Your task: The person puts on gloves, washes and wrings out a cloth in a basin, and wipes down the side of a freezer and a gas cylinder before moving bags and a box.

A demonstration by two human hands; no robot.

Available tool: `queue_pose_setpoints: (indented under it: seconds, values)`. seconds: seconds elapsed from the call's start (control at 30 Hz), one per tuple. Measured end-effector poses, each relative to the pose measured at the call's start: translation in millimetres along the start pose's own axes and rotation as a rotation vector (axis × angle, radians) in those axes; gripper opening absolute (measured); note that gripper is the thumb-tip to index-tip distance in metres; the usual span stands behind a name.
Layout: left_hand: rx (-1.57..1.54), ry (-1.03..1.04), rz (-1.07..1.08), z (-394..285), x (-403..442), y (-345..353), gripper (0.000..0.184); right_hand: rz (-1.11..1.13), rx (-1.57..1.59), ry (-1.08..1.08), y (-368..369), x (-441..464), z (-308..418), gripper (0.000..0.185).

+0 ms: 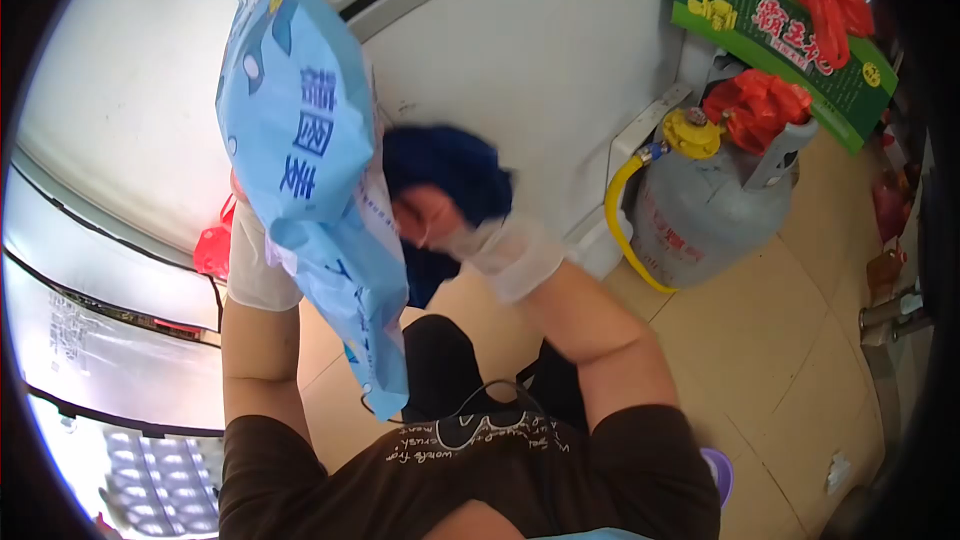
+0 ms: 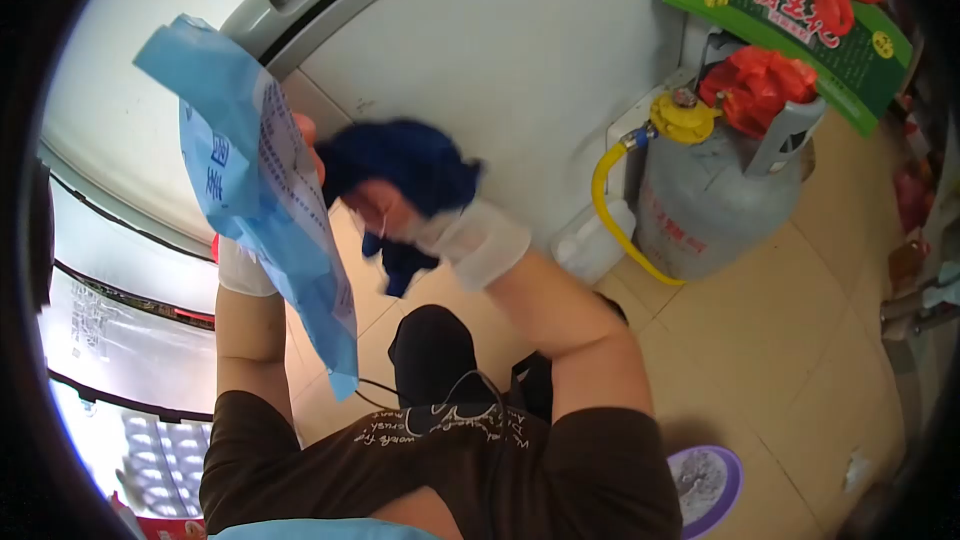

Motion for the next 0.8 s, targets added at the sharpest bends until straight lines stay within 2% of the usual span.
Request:
queue_pose_setpoints:
  seconds: [0.03, 0.07, 0.1, 0.13, 0.17, 0.2, 0.27, 0.33, 0.4, 0.43, 0.53, 0.6, 0.63, 0.7, 0.73, 0.8]
  values:
    - [0.001, -0.017, -0.002, 2, 0, -5, 0.039, 0.137, 0.161, 0.200, 10, 5, -21, 0.017]
    - [-0.016, -0.050, 0.024, 7, 4, -9, 0.040, -0.118, 0.174, 0.292, -3, 6, -53, 0.015]
    - [-0.102, -0.209, 0.138, 20, 11, -12, 0.040, -0.369, 0.186, 0.381, -15, -1, -82, 0.014]
    - [-0.256, -0.487, 0.332, 33, 7, -13, 0.041, -0.380, 0.143, 0.372, -24, 7, -79, 0.014]
    - [-0.342, -0.653, 0.445, 40, -2, -9, 0.042, -0.391, 0.103, 0.358, -34, 14, -73, 0.014]
    - [-0.220, -0.480, 0.314, 35, 2, -8, 0.040, -0.237, -0.138, 0.344, -17, -4, -71, 0.010]
    - [0.028, -0.115, 0.060, 9, 9, -8, 0.038, -0.183, -0.127, 0.293, -7, -41, -53, 0.009]
    - [0.154, 0.063, -0.078, -11, 7, -19, 0.037, -0.122, -0.106, 0.259, -1, -37, -41, 0.009]
    - [0.139, 0.001, 0.060, -9, 12, -12, 0.035, -0.181, -0.242, 0.183, -9, -17, -36, 0.011]
    - [0.128, -0.028, 0.129, -8, 16, -9, 0.036, -0.110, -0.154, 0.272, -2, -8, -51, 0.014]
    - [0.094, -0.104, 0.248, -6, 12, 11, 0.039, -0.083, -0.054, 0.290, -5, -13, -53, 0.017]
    - [-0.056, -0.020, 0.240, -12, 9, 28, 0.036, -0.107, -0.173, 0.174, -6, -43, -37, 0.018]
    - [-0.108, 0.015, 0.242, -13, 10, 30, 0.035, -0.093, -0.129, 0.175, -4, -46, -42, 0.015]
    - [-0.279, -0.065, 0.085, 3, 10, 4, 0.031, -0.102, -0.164, 0.125, -8, -29, -37, 0.007]
    - [-0.334, -0.094, 0.032, 7, 8, 0, 0.030, -0.145, -0.249, 0.204, -12, -16, -37, 0.006]
    - [0.029, 0.059, 0.139, -15, 1, 31, 0.023, -0.099, -0.150, 0.312, -10, 16, -48, 0.008]
Point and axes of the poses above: each hand's wrist, its own x-axis towards the middle knuckle, its own y-axis out of the palm, z = x × y, the point moved 10 cm from there along x, towards the middle knuckle, and after that the axes turned 4 degrees about y, right-handed, at the moved point
